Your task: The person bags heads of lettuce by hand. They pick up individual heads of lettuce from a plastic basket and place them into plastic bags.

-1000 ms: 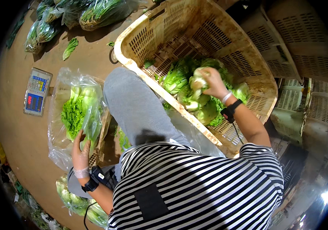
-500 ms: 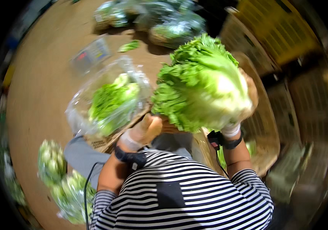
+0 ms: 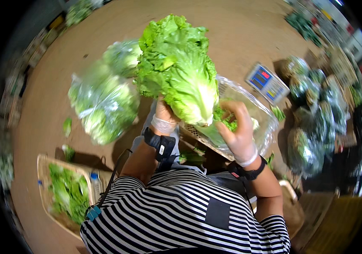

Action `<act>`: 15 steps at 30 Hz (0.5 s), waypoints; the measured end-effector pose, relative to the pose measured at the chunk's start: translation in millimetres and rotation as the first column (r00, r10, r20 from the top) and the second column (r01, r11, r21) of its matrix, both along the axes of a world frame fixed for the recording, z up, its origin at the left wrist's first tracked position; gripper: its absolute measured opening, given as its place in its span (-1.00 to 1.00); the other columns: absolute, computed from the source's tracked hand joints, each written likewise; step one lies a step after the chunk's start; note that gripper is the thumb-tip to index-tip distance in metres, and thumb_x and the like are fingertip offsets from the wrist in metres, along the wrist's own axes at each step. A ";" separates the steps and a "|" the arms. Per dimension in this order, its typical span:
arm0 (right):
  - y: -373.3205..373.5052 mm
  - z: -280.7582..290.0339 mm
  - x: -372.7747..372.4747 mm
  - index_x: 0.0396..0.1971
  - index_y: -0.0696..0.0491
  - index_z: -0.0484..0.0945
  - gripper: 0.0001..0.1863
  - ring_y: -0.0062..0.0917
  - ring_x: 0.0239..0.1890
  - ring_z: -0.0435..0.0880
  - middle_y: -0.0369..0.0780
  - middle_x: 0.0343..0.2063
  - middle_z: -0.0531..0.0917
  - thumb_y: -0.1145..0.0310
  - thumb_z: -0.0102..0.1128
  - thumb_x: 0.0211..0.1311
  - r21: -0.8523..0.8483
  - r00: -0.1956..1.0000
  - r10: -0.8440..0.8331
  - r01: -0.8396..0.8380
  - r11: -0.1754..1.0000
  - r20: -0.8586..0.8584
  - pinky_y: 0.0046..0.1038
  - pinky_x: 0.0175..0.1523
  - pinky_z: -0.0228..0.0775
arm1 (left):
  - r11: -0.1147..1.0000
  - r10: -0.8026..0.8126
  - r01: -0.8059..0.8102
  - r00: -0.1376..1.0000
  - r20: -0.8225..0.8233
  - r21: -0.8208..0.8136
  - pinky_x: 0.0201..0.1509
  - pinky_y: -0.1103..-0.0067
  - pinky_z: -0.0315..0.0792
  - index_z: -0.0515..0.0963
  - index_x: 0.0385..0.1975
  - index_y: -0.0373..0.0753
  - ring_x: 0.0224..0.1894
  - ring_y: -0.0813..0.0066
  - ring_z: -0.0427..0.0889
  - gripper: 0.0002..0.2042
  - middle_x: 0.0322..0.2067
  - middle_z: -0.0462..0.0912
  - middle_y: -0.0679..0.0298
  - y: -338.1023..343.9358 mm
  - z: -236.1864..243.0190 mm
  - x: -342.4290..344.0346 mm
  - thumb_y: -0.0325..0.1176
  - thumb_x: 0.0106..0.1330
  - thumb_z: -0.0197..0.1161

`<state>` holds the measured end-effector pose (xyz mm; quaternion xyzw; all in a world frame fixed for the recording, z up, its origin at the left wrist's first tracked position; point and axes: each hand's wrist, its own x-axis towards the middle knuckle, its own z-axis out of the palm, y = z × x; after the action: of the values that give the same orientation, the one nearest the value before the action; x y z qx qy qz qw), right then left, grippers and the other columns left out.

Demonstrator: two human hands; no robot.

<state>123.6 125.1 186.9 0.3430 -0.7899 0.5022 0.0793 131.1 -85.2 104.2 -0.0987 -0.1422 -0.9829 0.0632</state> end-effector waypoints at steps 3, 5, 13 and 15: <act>-67.6 -8.9 -15.3 0.13 0.10 0.23 -0.30 -0.30 -0.13 0.51 -0.08 -0.08 0.46 0.23 0.30 -0.03 0.097 0.932 -0.048 0.088 0.991 -0.359 -0.48 -0.07 0.40 | 0.955 0.235 -0.228 0.972 0.016 -0.188 0.16 0.28 0.35 0.35 0.07 -0.20 0.07 0.23 0.45 -0.47 0.01 0.48 0.20 -23.7 9.4 29.4 -0.13 0.11 0.28; -105.4 -36.1 -22.8 0.19 0.12 0.15 -0.30 -0.31 -0.04 0.49 -0.10 -0.02 0.44 0.21 0.23 0.09 -0.239 0.964 0.220 -0.182 0.954 0.147 -0.47 0.00 0.38 | 0.934 0.278 -0.275 0.960 -0.020 -0.226 0.14 0.34 0.36 0.37 0.06 -0.20 0.05 0.25 0.47 -0.51 -0.01 0.49 0.21 -53.3 11.3 58.5 -0.21 0.13 0.27; -154.0 -93.9 0.2 0.28 0.10 -0.02 -0.33 -0.43 0.16 0.30 -0.15 0.16 0.28 0.20 0.03 0.29 -0.853 0.483 0.727 0.089 0.514 0.488 -0.37 0.20 0.19 | 0.537 0.721 -0.414 0.677 0.145 -0.735 0.31 0.40 0.09 -0.04 0.25 -0.34 0.24 0.21 0.17 -0.12 0.21 0.13 -0.02 -33.1 51.9 86.6 -0.22 0.01 0.41; -157.5 -96.1 11.2 0.27 0.07 -0.05 -0.29 -0.37 0.19 0.26 -0.12 0.17 0.26 0.16 0.08 0.25 -0.717 0.732 0.375 0.219 0.661 0.569 -0.31 0.25 0.13 | 0.360 0.768 -0.463 0.640 -0.025 -0.810 0.31 0.37 0.08 -0.02 0.24 -0.33 0.23 0.15 0.18 -0.07 0.20 0.14 -0.04 -15.4 36.2 79.2 -0.17 -0.06 0.46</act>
<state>134.8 -32.4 90.9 0.1088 -0.4678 0.8710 -0.1039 210.3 -100.6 140.4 0.1286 -0.5729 -0.7250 0.3600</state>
